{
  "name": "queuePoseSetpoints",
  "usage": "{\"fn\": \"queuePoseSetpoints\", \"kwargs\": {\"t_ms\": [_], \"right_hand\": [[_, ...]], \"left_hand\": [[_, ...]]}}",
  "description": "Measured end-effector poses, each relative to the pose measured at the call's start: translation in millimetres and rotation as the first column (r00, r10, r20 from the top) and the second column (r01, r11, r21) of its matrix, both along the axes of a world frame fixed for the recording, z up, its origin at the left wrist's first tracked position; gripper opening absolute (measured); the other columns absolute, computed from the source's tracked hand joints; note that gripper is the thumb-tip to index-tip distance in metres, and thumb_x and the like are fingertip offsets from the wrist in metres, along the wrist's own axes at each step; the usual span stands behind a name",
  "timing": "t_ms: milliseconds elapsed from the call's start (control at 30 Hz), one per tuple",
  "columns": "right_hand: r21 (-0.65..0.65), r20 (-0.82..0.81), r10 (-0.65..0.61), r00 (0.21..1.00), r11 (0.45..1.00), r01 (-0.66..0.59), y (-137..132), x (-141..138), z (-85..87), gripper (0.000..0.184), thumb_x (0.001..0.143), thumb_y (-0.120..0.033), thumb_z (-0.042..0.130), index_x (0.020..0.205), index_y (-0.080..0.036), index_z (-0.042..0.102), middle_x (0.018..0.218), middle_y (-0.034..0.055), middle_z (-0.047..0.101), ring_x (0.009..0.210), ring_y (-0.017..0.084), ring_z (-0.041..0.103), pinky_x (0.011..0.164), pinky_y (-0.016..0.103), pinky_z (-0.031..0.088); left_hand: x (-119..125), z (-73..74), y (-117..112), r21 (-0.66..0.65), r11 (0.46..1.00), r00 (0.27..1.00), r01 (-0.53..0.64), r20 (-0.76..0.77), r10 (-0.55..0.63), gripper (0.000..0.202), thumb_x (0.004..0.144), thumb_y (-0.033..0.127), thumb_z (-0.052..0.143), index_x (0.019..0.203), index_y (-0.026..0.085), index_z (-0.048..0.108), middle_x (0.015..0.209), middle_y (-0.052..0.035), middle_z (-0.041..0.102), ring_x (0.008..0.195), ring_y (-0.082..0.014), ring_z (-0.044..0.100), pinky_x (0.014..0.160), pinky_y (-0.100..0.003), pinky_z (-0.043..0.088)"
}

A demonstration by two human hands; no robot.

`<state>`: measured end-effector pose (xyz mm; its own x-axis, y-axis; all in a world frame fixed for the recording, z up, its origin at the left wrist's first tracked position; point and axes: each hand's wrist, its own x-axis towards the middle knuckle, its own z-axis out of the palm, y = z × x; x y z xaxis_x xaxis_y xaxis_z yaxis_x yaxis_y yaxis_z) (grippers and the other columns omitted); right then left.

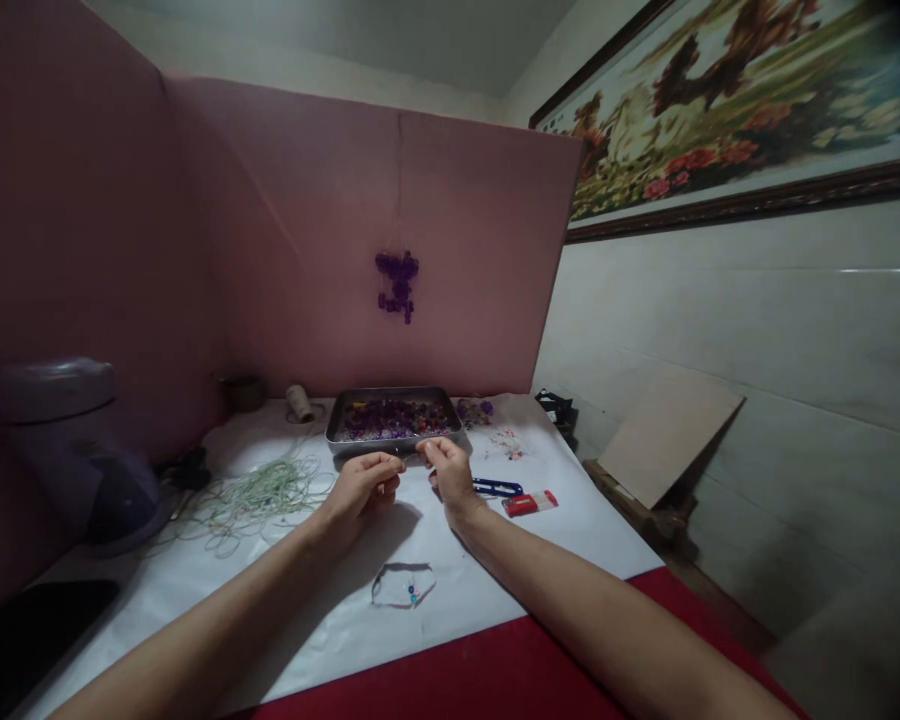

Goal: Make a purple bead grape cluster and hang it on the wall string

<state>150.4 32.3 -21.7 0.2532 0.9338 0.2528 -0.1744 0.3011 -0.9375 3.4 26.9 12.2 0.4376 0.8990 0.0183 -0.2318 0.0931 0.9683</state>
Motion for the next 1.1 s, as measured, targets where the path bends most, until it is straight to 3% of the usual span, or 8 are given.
{"fn": "queuePoseSetpoints", "kwargs": {"t_ms": [100,233,400,500,600,667,800,1100], "right_hand": [[-0.013,-0.006,0.044,0.999,0.999,-0.044,-5.5,-6.0,0.7,0.021,0.065,-0.036,0.069,0.074,-0.017,0.067,0.053,-0.0059,0.045,0.043,0.006,0.028,0.039,0.021,0.019],[-0.018,-0.004,0.122,0.993,0.992,-0.122,-12.5,-11.5,4.2,0.020,0.062,-0.033,0.073,0.070,-0.016,0.068,0.054,-0.0045,0.051,0.045,0.006,0.032,0.041,0.021,0.022],[-0.046,-0.158,0.254,0.954,0.963,-0.264,-15.5,-9.3,7.7,0.022,0.064,-0.031,0.062,0.079,-0.015,0.063,0.054,-0.0006,0.060,0.042,0.008,0.040,0.040,0.020,0.021],[-0.080,-0.260,0.271,0.927,0.950,-0.300,-14.7,-4.0,9.3,0.031,0.071,-0.038,0.052,0.089,-0.015,0.061,0.051,0.0026,0.063,0.037,0.011,0.042,0.037,0.020,0.019],[-0.137,-0.306,0.240,0.921,0.947,-0.292,-11.9,-1.1,9.7,0.042,0.079,-0.052,0.046,0.092,-0.014,0.060,0.050,0.0032,0.062,0.032,0.010,0.038,0.034,0.020,0.013],[-0.138,-0.263,0.204,0.943,0.959,-0.246,-10.5,-3.1,8.9,0.045,0.075,-0.057,0.054,0.085,-0.015,0.062,0.051,0.0016,0.061,0.031,0.007,0.034,0.034,0.020,0.010],[-0.078,-0.145,0.181,0.973,0.978,-0.194,-12.8,-11.8,6.8,0.034,0.056,-0.040,0.080,0.073,-0.014,0.067,0.056,-0.0032,0.057,0.038,0.003,0.029,0.037,0.020,0.011],[-0.029,-0.037,0.117,0.992,0.993,-0.118,-18.1,-13.6,7.0,0.023,0.060,-0.036,0.077,0.063,-0.018,0.062,0.054,-0.0042,0.051,0.046,0.007,0.031,0.041,0.022,0.019]], "left_hand": [[-1.3,-7.6,0.9,-0.031,0.999,0.999,0.009,0.038,-0.008,0.028,0.063,0.034,0.077,0.068,0.013,0.058,0.047,0.0074,0.041,0.037,-0.0024,0.027,0.038,-0.018,0.015],[-2.5,-14.6,1.7,-0.017,1.000,0.997,0.000,0.082,0.001,0.031,0.066,0.035,0.075,0.060,0.015,0.052,0.045,0.0069,0.040,0.035,-0.0029,0.027,0.037,-0.019,0.016],[-2.1,-17.7,2.2,-0.011,1.000,0.991,-0.029,0.127,0.030,0.028,0.068,0.032,0.075,0.063,0.014,0.053,0.047,0.0065,0.043,0.036,-0.0026,0.029,0.037,-0.017,0.018],[-1.7,-19.0,2.5,-0.016,0.999,0.987,-0.051,0.150,0.053,0.026,0.068,0.031,0.075,0.069,0.015,0.055,0.049,0.0060,0.047,0.037,-0.0031,0.031,0.037,-0.017,0.019],[-1.9,-18.9,2.0,-0.017,0.998,0.989,-0.052,0.140,0.054,0.026,0.069,0.032,0.075,0.071,0.015,0.055,0.049,0.0053,0.049,0.037,-0.0036,0.032,0.037,-0.017,0.019],[-2.1,-18.3,1.4,-0.008,0.999,0.991,-0.043,0.125,0.043,0.027,0.068,0.033,0.075,0.070,0.015,0.055,0.047,0.0058,0.047,0.036,-0.0034,0.030,0.036,-0.017,0.019],[-1.5,-17.6,0.0,0.034,0.999,0.995,-0.024,0.100,0.021,0.030,0.067,0.037,0.076,0.067,0.015,0.056,0.046,0.0061,0.045,0.034,-0.0028,0.028,0.035,-0.018,0.016],[0.7,-19.6,-1.1,0.067,0.996,0.998,-0.061,0.024,0.060,0.028,0.063,0.036,0.076,0.063,0.014,0.058,0.046,0.0043,0.048,0.033,-0.0034,0.030,0.035,-0.019,0.016]]}}
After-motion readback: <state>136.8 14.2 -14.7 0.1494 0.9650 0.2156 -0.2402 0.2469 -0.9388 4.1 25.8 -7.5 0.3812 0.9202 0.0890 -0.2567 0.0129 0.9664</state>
